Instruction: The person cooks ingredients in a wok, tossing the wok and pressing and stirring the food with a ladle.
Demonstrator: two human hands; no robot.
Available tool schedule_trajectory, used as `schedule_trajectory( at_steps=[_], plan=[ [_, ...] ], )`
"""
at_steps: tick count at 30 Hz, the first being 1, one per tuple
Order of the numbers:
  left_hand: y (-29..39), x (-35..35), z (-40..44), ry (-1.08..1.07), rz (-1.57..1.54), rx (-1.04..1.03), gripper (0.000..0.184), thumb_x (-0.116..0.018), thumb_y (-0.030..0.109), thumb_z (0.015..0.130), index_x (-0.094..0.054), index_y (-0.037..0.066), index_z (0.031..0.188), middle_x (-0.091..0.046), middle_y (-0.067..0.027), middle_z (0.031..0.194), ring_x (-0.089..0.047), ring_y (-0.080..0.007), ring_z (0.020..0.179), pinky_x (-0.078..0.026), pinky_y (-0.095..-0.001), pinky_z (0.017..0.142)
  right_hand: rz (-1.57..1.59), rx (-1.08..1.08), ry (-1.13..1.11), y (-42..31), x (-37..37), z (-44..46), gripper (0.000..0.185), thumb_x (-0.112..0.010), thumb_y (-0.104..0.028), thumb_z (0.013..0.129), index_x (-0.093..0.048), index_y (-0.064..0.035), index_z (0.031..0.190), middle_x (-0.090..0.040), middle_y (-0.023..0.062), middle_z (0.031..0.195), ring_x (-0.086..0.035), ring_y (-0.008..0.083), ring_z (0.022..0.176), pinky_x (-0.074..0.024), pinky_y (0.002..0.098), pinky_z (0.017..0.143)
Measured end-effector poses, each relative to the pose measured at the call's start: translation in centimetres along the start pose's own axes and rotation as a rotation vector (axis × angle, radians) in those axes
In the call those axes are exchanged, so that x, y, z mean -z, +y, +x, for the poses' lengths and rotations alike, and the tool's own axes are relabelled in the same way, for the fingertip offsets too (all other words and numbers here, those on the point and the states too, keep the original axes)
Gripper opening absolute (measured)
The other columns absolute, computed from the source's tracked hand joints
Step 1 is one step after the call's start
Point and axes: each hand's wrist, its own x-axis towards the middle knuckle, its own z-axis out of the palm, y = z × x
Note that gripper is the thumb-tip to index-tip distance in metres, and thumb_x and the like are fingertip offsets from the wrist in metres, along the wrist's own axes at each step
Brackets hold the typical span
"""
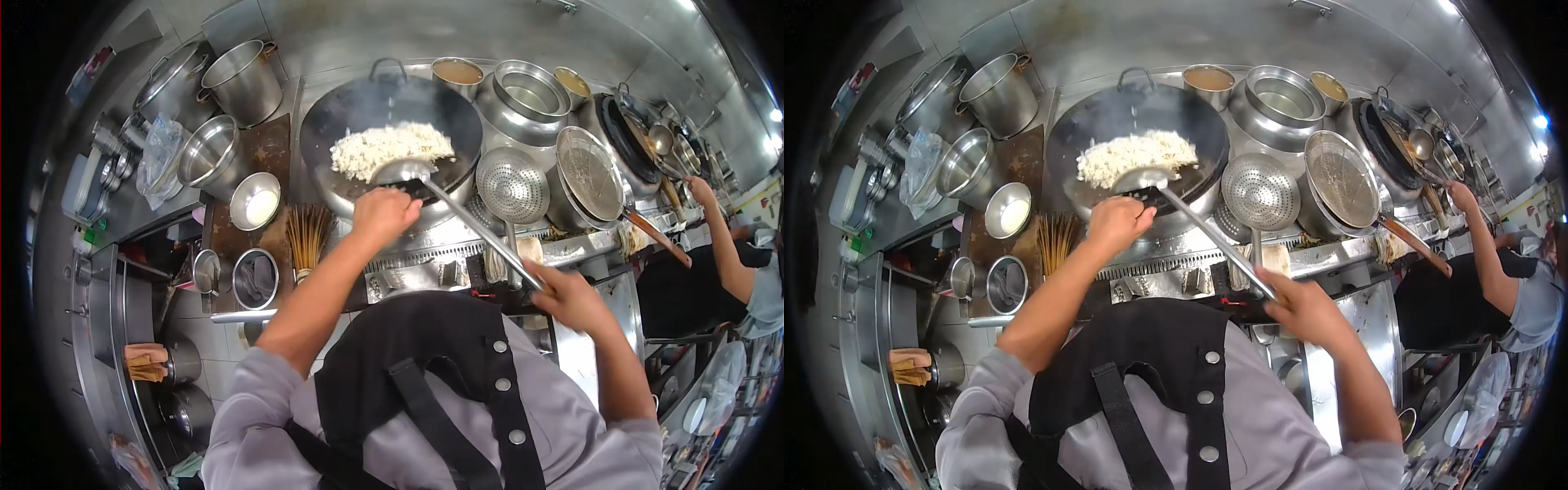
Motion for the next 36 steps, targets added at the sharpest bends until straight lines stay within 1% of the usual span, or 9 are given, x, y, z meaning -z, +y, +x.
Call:
schedule_trajectory(
  at_steps=[4, 7, 14, 17, 23, 27, 30, 33, 36],
  plan=[
    [1.8, -2.9, -5.0, -0.045, 0.013, 0.016, 0.045, -0.061, 0.042, 0.094, -0.069, 0.009, 0.066, -0.068, -0.0123, 0.071, -0.068, -0.0342, 0.070, -0.055, -0.0495, 0.064, -0.246, 0.209, 0.308, 3.7, -6.1, 7.1, 0.065, -0.069, -0.011, 0.091, -0.049, -0.0162, 0.153, -0.054, 0.0121, 0.065, -0.057, 0.0205, 0.060, -0.0494, 0.0348, 0.063],
    [3.0, -0.2, -7.8, -0.130, -0.045, 0.000, 0.046, -0.062, 0.045, 0.093, -0.071, 0.009, 0.065, -0.070, -0.0117, 0.072, -0.070, -0.0329, 0.071, -0.057, -0.0491, 0.064, 0.589, -0.105, 0.094, 1.0, -5.1, 3.6, 0.060, -0.063, -0.010, 0.098, -0.047, -0.0189, 0.155, -0.057, 0.0018, 0.068, -0.054, 0.0083, 0.057, -0.0465, 0.0292, 0.052],
    [-2.9, -2.4, 2.9, 0.113, -0.061, 0.073, 0.044, -0.065, 0.041, 0.090, -0.064, 0.007, 0.064, -0.065, -0.0143, 0.068, -0.065, -0.0376, 0.067, -0.051, -0.0505, 0.062, 0.774, -0.149, 0.321, -0.9, -9.0, 12.5, 0.061, -0.056, -0.010, 0.102, -0.032, -0.0211, 0.156, -0.052, 0.0022, 0.075, -0.049, 0.0108, 0.054, -0.0443, 0.0293, 0.046],
    [-3.8, -3.9, 3.3, 0.134, -0.073, 0.075, 0.043, -0.066, 0.041, 0.090, -0.065, 0.007, 0.064, -0.066, -0.0140, 0.069, -0.065, -0.0376, 0.067, -0.052, -0.0501, 0.063, 1.102, -0.185, 0.001, -5.4, -10.3, 14.6, 0.056, -0.058, -0.014, 0.102, -0.033, -0.0168, 0.152, -0.055, 0.0034, 0.072, -0.053, 0.0138, 0.051, -0.0451, 0.0291, 0.044],
    [-3.7, -4.0, 3.1, 0.125, -0.053, 0.084, 0.041, -0.066, 0.041, 0.090, -0.068, 0.008, 0.066, -0.068, -0.0128, 0.071, -0.067, -0.0353, 0.069, -0.054, -0.0486, 0.065, 0.917, -0.041, 0.018, -8.6, -6.4, 12.6, 0.057, -0.057, -0.016, 0.103, -0.033, -0.0159, 0.155, -0.056, 0.0037, 0.071, -0.052, 0.0125, 0.049, -0.0441, 0.0286, 0.043],
    [-3.8, -3.8, 3.1, 0.091, -0.029, 0.075, 0.040, -0.064, 0.040, 0.091, -0.071, 0.008, 0.068, -0.069, -0.0117, 0.073, -0.069, -0.0336, 0.072, -0.055, -0.0484, 0.067, 1.206, -0.013, -0.021, -7.2, -5.6, 11.0, 0.053, -0.053, -0.015, 0.105, -0.036, -0.0216, 0.155, -0.054, 0.0048, 0.069, -0.049, 0.0142, 0.047, -0.0409, 0.0290, 0.040],
    [-3.3, -3.3, 3.3, 0.079, -0.042, 0.114, 0.040, -0.064, 0.041, 0.091, -0.071, 0.008, 0.069, -0.070, -0.0121, 0.073, -0.069, -0.0343, 0.073, -0.055, -0.0488, 0.068, 1.346, -0.261, -0.217, -3.3, -9.0, 16.6, 0.052, -0.055, -0.017, 0.105, -0.038, -0.0201, 0.154, -0.054, 0.0038, 0.070, -0.049, 0.0134, 0.048, -0.0420, 0.0303, 0.042],
    [-3.7, -4.0, 3.1, 0.140, -0.085, 0.094, 0.042, -0.070, 0.041, 0.087, -0.064, 0.007, 0.063, -0.066, -0.0135, 0.070, -0.065, -0.0369, 0.070, -0.052, -0.0500, 0.064, 0.802, -0.081, 0.039, -6.5, -8.6, 16.8, 0.056, -0.058, -0.018, 0.103, -0.039, -0.0181, 0.155, -0.056, 0.0055, 0.071, -0.053, 0.0145, 0.050, -0.0447, 0.0323, 0.045],
    [-3.8, -3.7, 3.2, 0.051, -0.038, 0.112, 0.040, -0.065, 0.041, 0.090, -0.071, 0.008, 0.069, -0.070, -0.0136, 0.074, -0.069, -0.0352, 0.074, -0.055, -0.0485, 0.070, 0.993, -0.105, 0.035, -5.3, -4.5, 10.8, 0.055, -0.056, -0.018, 0.103, -0.038, -0.0183, 0.155, -0.054, 0.0038, 0.070, -0.051, 0.0129, 0.048, -0.0422, 0.0299, 0.042]
  ],
)
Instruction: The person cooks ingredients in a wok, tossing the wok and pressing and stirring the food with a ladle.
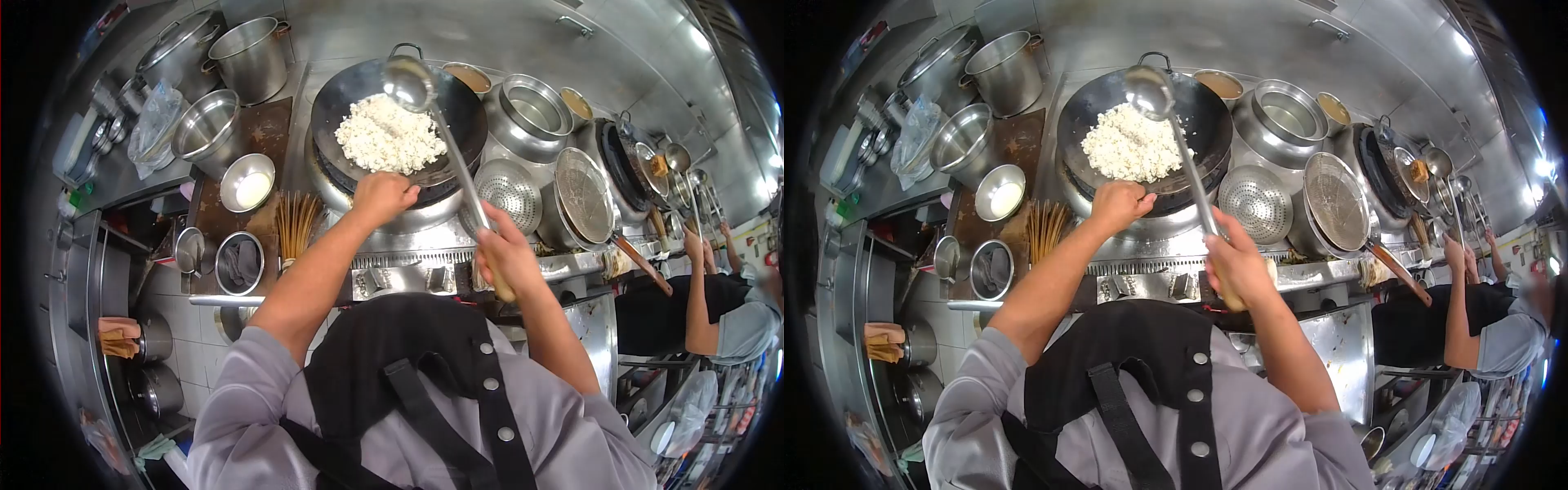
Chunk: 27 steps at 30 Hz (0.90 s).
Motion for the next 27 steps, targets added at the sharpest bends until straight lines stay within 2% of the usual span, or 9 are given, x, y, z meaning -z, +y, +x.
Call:
schedule_trajectory(
  at_steps=[2, 4, 7, 10, 15, 18, 19, 21, 27],
  plan=[
    [0.1, 0.1, 0.1, 0.000, -0.006, 0.009, 0.040, -0.065, 0.041, 0.090, -0.071, 0.007, 0.069, -0.070, -0.0139, 0.074, -0.069, -0.0355, 0.074, -0.055, -0.0485, 0.070, 0.031, -0.028, 0.008, -0.5, 1.9, -2.4, 0.055, -0.055, -0.018, 0.103, -0.037, -0.0181, 0.155, -0.054, 0.0036, 0.069, -0.050, 0.0131, 0.047, -0.0414, 0.0297, 0.041],
    [0.2, 0.5, -0.1, -0.011, -0.003, 0.017, 0.040, -0.065, 0.041, 0.090, -0.071, 0.007, 0.069, -0.070, -0.0141, 0.074, -0.069, -0.0357, 0.074, -0.055, -0.0485, 0.070, 0.271, -0.130, 0.022, 0.0, 2.9, -3.2, 0.052, -0.053, -0.018, 0.104, -0.036, -0.0182, 0.154, -0.055, 0.0043, 0.069, -0.048, 0.0137, 0.046, -0.0403, 0.0293, 0.041],
    [0.6, 0.5, 0.3, -0.043, -0.010, 0.031, 0.041, -0.065, 0.041, 0.090, -0.071, 0.007, 0.069, -0.070, -0.0143, 0.074, -0.069, -0.0357, 0.074, -0.055, -0.0483, 0.069, 0.272, -0.199, 0.037, 1.7, 3.0, 3.3, 0.042, -0.052, -0.020, 0.105, -0.043, -0.0213, 0.145, -0.053, 0.0064, 0.070, -0.044, 0.0137, 0.044, -0.0363, 0.0288, 0.039],
    [0.4, 0.2, 0.2, -0.035, -0.010, -0.004, 0.040, -0.065, 0.041, 0.090, -0.071, 0.007, 0.069, -0.070, -0.0143, 0.074, -0.069, -0.0353, 0.074, -0.055, -0.0482, 0.069, 0.438, -0.166, -0.024, -2.2, 2.0, 5.3, 0.046, -0.052, -0.018, 0.104, -0.039, -0.0190, 0.149, -0.054, 0.0071, 0.070, -0.046, 0.0145, 0.044, -0.0377, 0.0297, 0.038],
    [0.1, -0.3, 0.3, -0.015, -0.018, -0.002, 0.039, -0.067, 0.040, 0.089, -0.071, 0.007, 0.070, -0.069, -0.0138, 0.075, -0.068, -0.0350, 0.072, -0.055, -0.0485, 0.069, 0.556, -0.083, -0.113, -0.6, 3.2, -1.3, 0.042, -0.054, -0.023, 0.105, -0.040, -0.0182, 0.144, -0.052, 0.0059, 0.070, -0.044, 0.0152, 0.044, -0.0362, 0.0298, 0.037],
    [0.1, -0.2, 0.3, -0.006, -0.016, -0.004, 0.039, -0.067, 0.040, 0.089, -0.071, 0.007, 0.070, -0.069, -0.0137, 0.073, -0.068, -0.0347, 0.072, -0.055, -0.0485, 0.068, 0.589, -0.336, -0.076, 1.7, 2.2, 0.2, 0.043, -0.054, -0.023, 0.105, -0.041, -0.0188, 0.146, -0.053, 0.0057, 0.070, -0.046, 0.0151, 0.044, -0.0383, 0.0288, 0.038],
    [0.2, -0.1, 0.2, -0.006, -0.013, -0.007, 0.039, -0.067, 0.040, 0.089, -0.071, 0.007, 0.070, -0.069, -0.0137, 0.073, -0.068, -0.0347, 0.072, -0.055, -0.0485, 0.068, 0.592, -0.333, -0.077, 2.1, 2.5, 1.8, 0.043, -0.054, -0.023, 0.105, -0.041, -0.0188, 0.146, -0.053, 0.0057, 0.070, -0.046, 0.0151, 0.044, -0.0383, 0.0288, 0.038],
    [0.2, -0.3, 0.2, -0.021, -0.015, 0.002, 0.039, -0.067, 0.041, 0.089, -0.071, 0.007, 0.069, -0.068, -0.0134, 0.073, -0.068, -0.0345, 0.071, -0.055, -0.0486, 0.067, 0.211, -0.113, -0.043, 0.7, 1.9, 4.1, 0.045, -0.054, -0.023, 0.105, -0.042, -0.0196, 0.148, -0.054, 0.0057, 0.069, -0.047, 0.0152, 0.044, -0.0392, 0.0283, 0.039],
    [0.0, -0.6, 0.2, -0.006, -0.014, -0.002, 0.040, -0.067, 0.041, 0.090, -0.070, 0.007, 0.069, -0.069, -0.0131, 0.073, -0.068, -0.0344, 0.072, -0.055, -0.0485, 0.067, 0.318, -0.039, 0.038, 0.5, 2.5, 3.6, 0.043, -0.052, -0.020, 0.105, -0.041, -0.0195, 0.146, -0.054, 0.0052, 0.069, -0.047, 0.0154, 0.044, -0.0392, 0.0284, 0.039]
  ],
)
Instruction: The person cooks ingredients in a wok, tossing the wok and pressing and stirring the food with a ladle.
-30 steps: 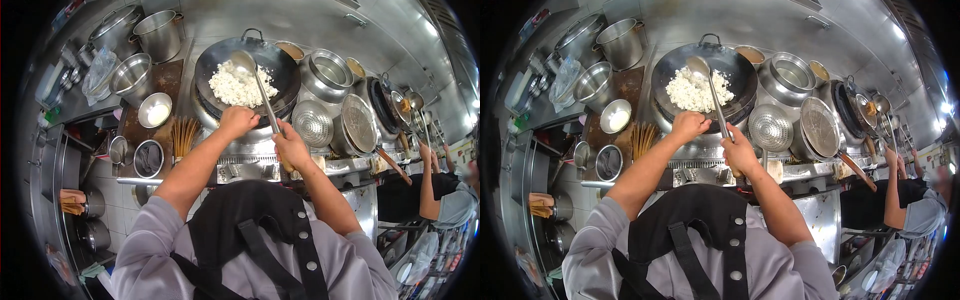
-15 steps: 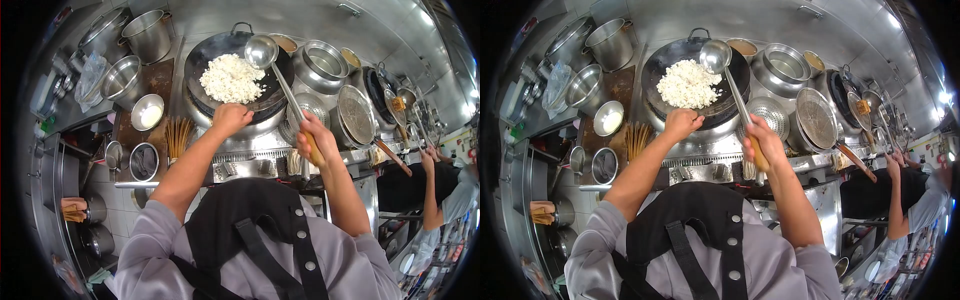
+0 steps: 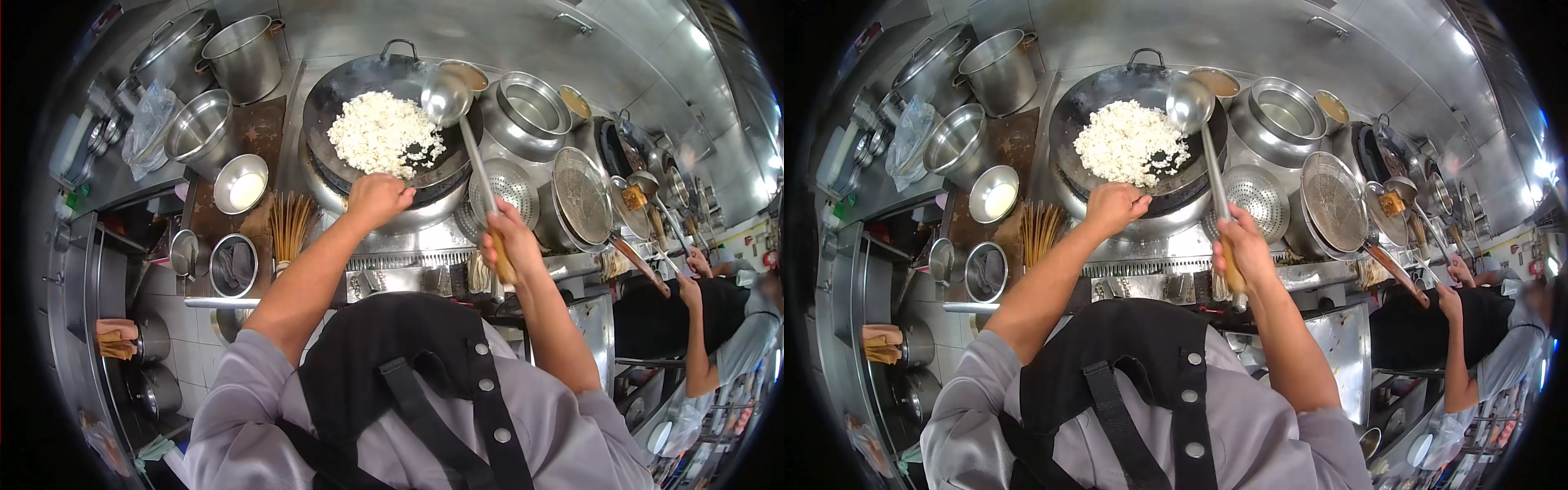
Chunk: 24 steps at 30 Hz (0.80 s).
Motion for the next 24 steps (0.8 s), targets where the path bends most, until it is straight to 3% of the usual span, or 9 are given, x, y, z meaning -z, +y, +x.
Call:
schedule_trajectory(
  at_steps=[2, 7, 10, 12, 15, 16, 19, 22, 24],
  plan=[
    [0.3, 0.1, -0.1, -0.025, 0.000, 0.005, 0.040, -0.067, 0.041, 0.089, -0.069, 0.007, 0.069, -0.069, -0.0130, 0.073, -0.068, -0.0342, 0.072, -0.055, -0.0483, 0.067, 0.148, -0.211, 0.016, 0.8, -0.6, 3.5, 0.041, -0.052, -0.020, 0.105, -0.041, -0.0181, 0.144, -0.054, 0.0055, 0.071, -0.047, 0.0149, 0.047, -0.0389, 0.0281, 0.040],
    [0.2, -0.2, 0.1, -0.037, 0.000, 0.028, 0.039, -0.067, 0.040, 0.089, -0.069, 0.007, 0.069, -0.069, -0.0127, 0.075, -0.069, -0.0341, 0.072, -0.055, -0.0485, 0.068, 0.087, -0.039, -0.131, -2.0, -1.2, 1.7, 0.041, -0.053, -0.020, 0.105, -0.041, -0.0159, 0.143, -0.053, 0.0056, 0.072, -0.047, 0.0146, 0.048, -0.0383, 0.0274, 0.041],
    [0.0, 0.0, 0.4, -0.016, -0.001, -0.001, 0.039, -0.066, 0.041, 0.090, -0.070, 0.007, 0.070, -0.070, -0.0131, 0.077, -0.069, -0.0343, 0.073, -0.055, -0.0486, 0.068, 0.233, -0.126, -0.182, -0.3, -0.5, 0.8, 0.044, -0.054, -0.021, 0.105, -0.039, -0.0153, 0.146, -0.053, 0.0057, 0.071, -0.048, 0.0148, 0.048, -0.0386, 0.0279, 0.041],
    [0.4, 0.4, 0.2, -0.034, -0.019, 0.015, 0.040, -0.065, 0.041, 0.090, -0.071, 0.007, 0.070, -0.070, -0.0134, 0.077, -0.069, -0.0342, 0.074, -0.055, -0.0484, 0.069, 0.148, -0.173, -0.126, 1.5, -1.3, 4.0, 0.045, -0.054, -0.021, 0.105, -0.041, -0.0138, 0.147, -0.053, 0.0059, 0.071, -0.048, 0.0149, 0.048, -0.0398, 0.0291, 0.041],
    [0.3, 0.1, 0.2, -0.021, -0.013, 0.018, 0.041, -0.065, 0.041, 0.091, -0.069, 0.007, 0.069, -0.069, -0.0140, 0.074, -0.068, -0.0355, 0.073, -0.054, -0.0488, 0.067, -0.418, 0.132, -0.033, 1.3, -3.4, 6.2, 0.045, -0.053, -0.020, 0.105, -0.045, -0.0129, 0.148, -0.053, 0.0062, 0.072, -0.049, 0.0139, 0.048, -0.0414, 0.0292, 0.041],
    [0.1, -0.1, 0.1, 0.016, -0.041, -0.009, 0.042, -0.067, 0.041, 0.091, -0.067, 0.006, 0.066, -0.067, -0.0146, 0.071, -0.066, -0.0368, 0.070, -0.053, -0.0491, 0.064, -0.417, 0.129, -0.036, 0.7, -3.2, 5.3, 0.045, -0.053, -0.020, 0.105, -0.045, -0.0129, 0.148, -0.053, 0.0062, 0.072, -0.049, 0.0139, 0.048, -0.0414, 0.0292, 0.041],
    [-0.2, -0.5, -0.2, 0.053, -0.020, -0.033, 0.042, -0.067, 0.041, 0.091, -0.067, 0.006, 0.067, -0.066, -0.0135, 0.071, -0.066, -0.0361, 0.071, -0.052, -0.0491, 0.064, 0.018, 0.006, -0.184, -0.9, -2.6, 1.9, 0.041, -0.050, -0.022, 0.106, -0.041, -0.0170, 0.145, -0.053, 0.0038, 0.070, -0.048, 0.0132, 0.048, -0.0373, 0.0272, 0.040],
    [0.4, 0.2, -0.2, 0.055, -0.003, -0.017, 0.043, -0.067, 0.042, 0.091, -0.066, 0.007, 0.067, -0.066, -0.0124, 0.073, -0.066, -0.0349, 0.073, -0.052, -0.0489, 0.065, 0.003, -0.209, -0.171, 1.6, -2.1, 7.0, 0.044, -0.052, -0.020, 0.105, -0.041, -0.0136, 0.147, -0.055, 0.0047, 0.070, -0.049, 0.0139, 0.048, -0.0416, 0.0289, 0.042],
    [0.3, -0.1, -0.3, 0.035, -0.020, 0.012, 0.041, -0.070, 0.041, 0.091, -0.066, 0.008, 0.067, -0.064, -0.0102, 0.073, -0.064, -0.0334, 0.073, -0.051, -0.0481, 0.067, -0.113, -0.170, -0.174, 1.6, -3.9, 7.2, 0.043, -0.052, -0.020, 0.105, -0.042, -0.0140, 0.146, -0.056, 0.0051, 0.070, -0.051, 0.0140, 0.051, -0.0440, 0.0310, 0.044]
  ],
)
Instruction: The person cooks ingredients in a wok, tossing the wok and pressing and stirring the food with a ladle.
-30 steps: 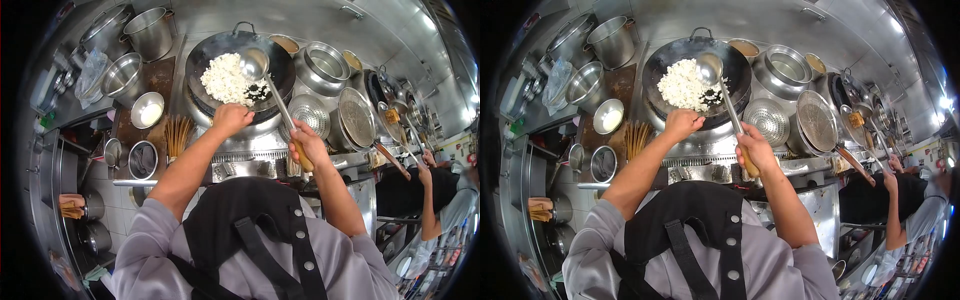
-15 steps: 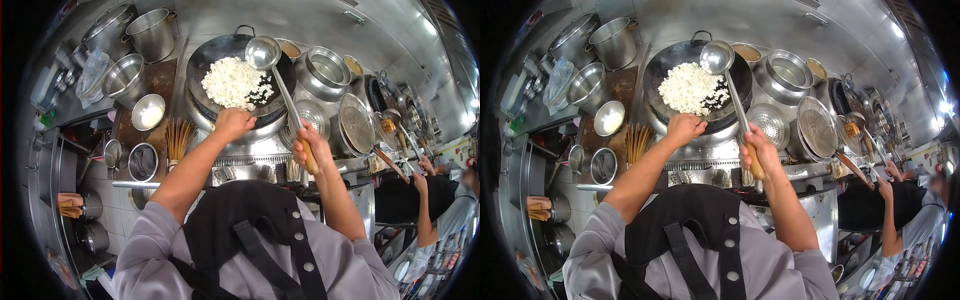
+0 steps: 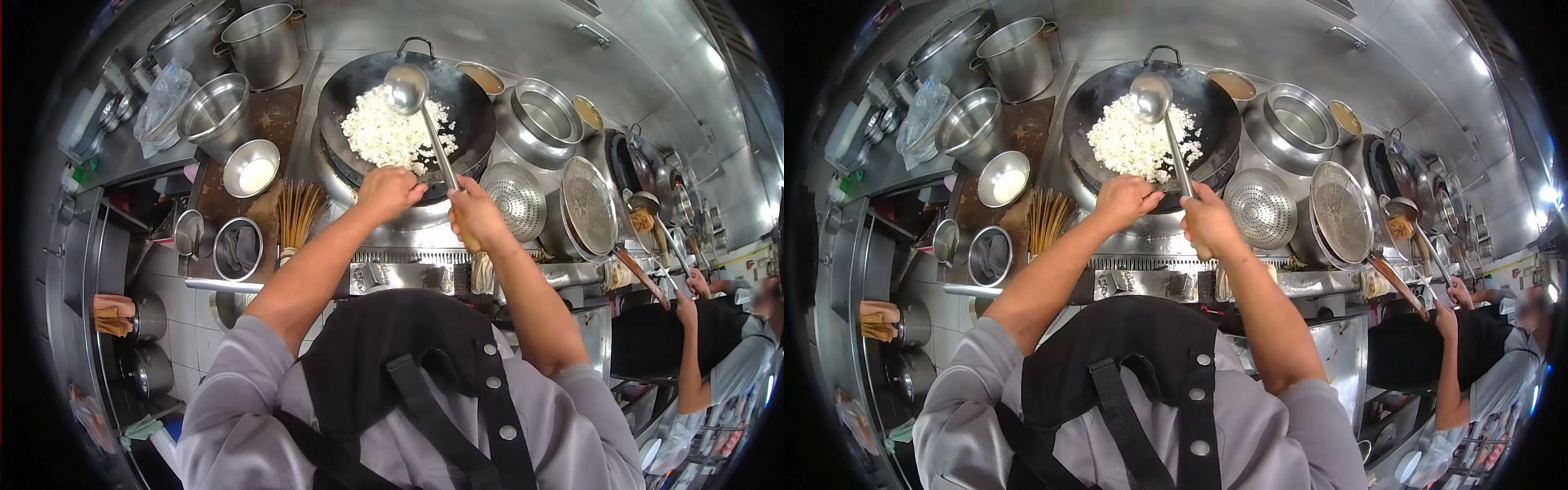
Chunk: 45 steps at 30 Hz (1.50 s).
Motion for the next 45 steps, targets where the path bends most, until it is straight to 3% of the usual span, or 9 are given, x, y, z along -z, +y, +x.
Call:
schedule_trajectory(
  at_steps=[2, 6, 11, 15, 20, 22, 27, 39, 45],
  plan=[
    [-0.2, -0.4, -1.0, 0.209, -0.001, -0.109, 0.038, -0.072, 0.039, 0.090, -0.065, 0.009, 0.069, -0.061, -0.0085, 0.073, -0.061, -0.0325, 0.074, -0.050, -0.0466, 0.068, -0.427, 0.262, 0.153, 0.1, -2.0, -2.2, 0.043, -0.053, -0.022, 0.105, -0.042, -0.0148, 0.145, -0.056, 0.0055, 0.070, -0.052, 0.0146, 0.052, -0.0452, 0.0326, 0.046],
    [-0.1, -0.4, -1.3, 0.312, -0.013, -0.119, 0.035, -0.074, 0.036, 0.089, -0.064, 0.009, 0.070, -0.058, -0.0075, 0.073, -0.058, -0.0320, 0.074, -0.047, -0.0456, 0.069, 0.283, 0.041, -0.248, 0.1, 1.1, -7.7, 0.047, -0.056, -0.021, 0.104, -0.043, -0.0144, 0.149, -0.054, 0.0049, 0.069, -0.051, 0.0153, 0.053, -0.0439, 0.0309, 0.047],
    [-0.5, -0.1, -1.6, 0.309, -0.031, -0.156, 0.034, -0.075, 0.033, 0.088, -0.061, 0.008, 0.070, -0.057, -0.0082, 0.072, -0.056, -0.0321, 0.074, -0.046, -0.0460, 0.070, -0.400, 0.206, 0.134, 1.6, -1.6, -2.1, 0.051, -0.056, -0.023, 0.103, -0.044, -0.0142, 0.152, -0.053, 0.0027, 0.068, -0.047, 0.0138, 0.043, -0.0389, 0.0308, 0.038],
    [-1.0, 0.0, -1.9, 0.264, -0.042, -0.156, 0.035, -0.073, 0.034, 0.090, -0.061, 0.008, 0.069, -0.058, -0.0086, 0.072, -0.057, -0.0330, 0.073, -0.046, -0.0461, 0.071, 0.148, 0.085, -0.074, -0.3, 0.9, -10.5, 0.048, -0.054, -0.021, 0.104, -0.042, -0.0177, 0.151, -0.054, 0.0054, 0.069, -0.044, 0.0142, 0.043, -0.0352, 0.0282, 0.037],
    [-1.1, -0.1, -1.6, 0.260, -0.055, -0.170, 0.038, -0.072, 0.036, 0.091, -0.060, 0.008, 0.069, -0.059, -0.0096, 0.071, -0.057, -0.0332, 0.072, -0.046, -0.0460, 0.071, 0.177, -0.102, -0.003, 2.2, 1.3, -6.7, 0.046, -0.054, -0.022, 0.104, -0.043, -0.0170, 0.149, -0.053, 0.0050, 0.069, -0.044, 0.0146, 0.043, -0.0356, 0.0281, 0.038],
    [-1.2, -0.2, -1.8, 0.262, -0.068, -0.164, 0.039, -0.072, 0.036, 0.091, -0.060, 0.007, 0.068, -0.059, -0.0097, 0.070, -0.058, -0.0333, 0.072, -0.046, -0.0462, 0.070, -0.349, 0.157, 0.123, 1.7, -0.2, -6.4, 0.052, -0.053, -0.025, 0.105, -0.038, -0.0149, 0.153, -0.049, 0.0052, 0.067, -0.047, 0.0147, 0.046, -0.0397, 0.0313, 0.041],
    [-1.7, -0.2, -1.4, 0.255, -0.052, -0.151, 0.036, -0.072, 0.036, 0.091, -0.064, 0.009, 0.070, -0.061, -0.0081, 0.072, -0.059, -0.0317, 0.075, -0.046, -0.0456, 0.073, 0.203, 0.019, -0.034, 0.7, 2.5, -12.5, 0.046, -0.054, -0.024, 0.104, -0.041, -0.0174, 0.148, -0.054, 0.0049, 0.070, -0.046, 0.0148, 0.045, -0.0397, 0.0267, 0.041],
    [-0.9, -0.6, -3.1, 0.292, -0.012, -0.118, 0.027, -0.073, 0.033, 0.090, -0.067, 0.010, 0.078, -0.058, -0.0054, 0.079, -0.057, -0.0290, 0.080, -0.047, -0.0442, 0.079, 0.268, -0.202, 0.022, 1.5, 1.3, -13.0, 0.047, -0.058, -0.026, 0.103, -0.044, -0.0171, 0.147, -0.053, 0.0066, 0.069, -0.045, 0.0136, 0.042, -0.0365, 0.0266, 0.036],
    [-1.3, -0.6, -2.7, 0.321, -0.060, -0.155, 0.028, -0.072, 0.030, 0.092, -0.063, 0.009, 0.076, -0.056, -0.0073, 0.075, -0.055, -0.0313, 0.075, -0.043, -0.0449, 0.071, 0.051, 0.008, -0.061, 0.6, -0.2, -13.3, 0.050, -0.056, -0.029, 0.104, -0.041, -0.0159, 0.150, -0.052, 0.0067, 0.069, -0.046, 0.0147, 0.044, -0.0380, 0.0272, 0.038]
  ],
)
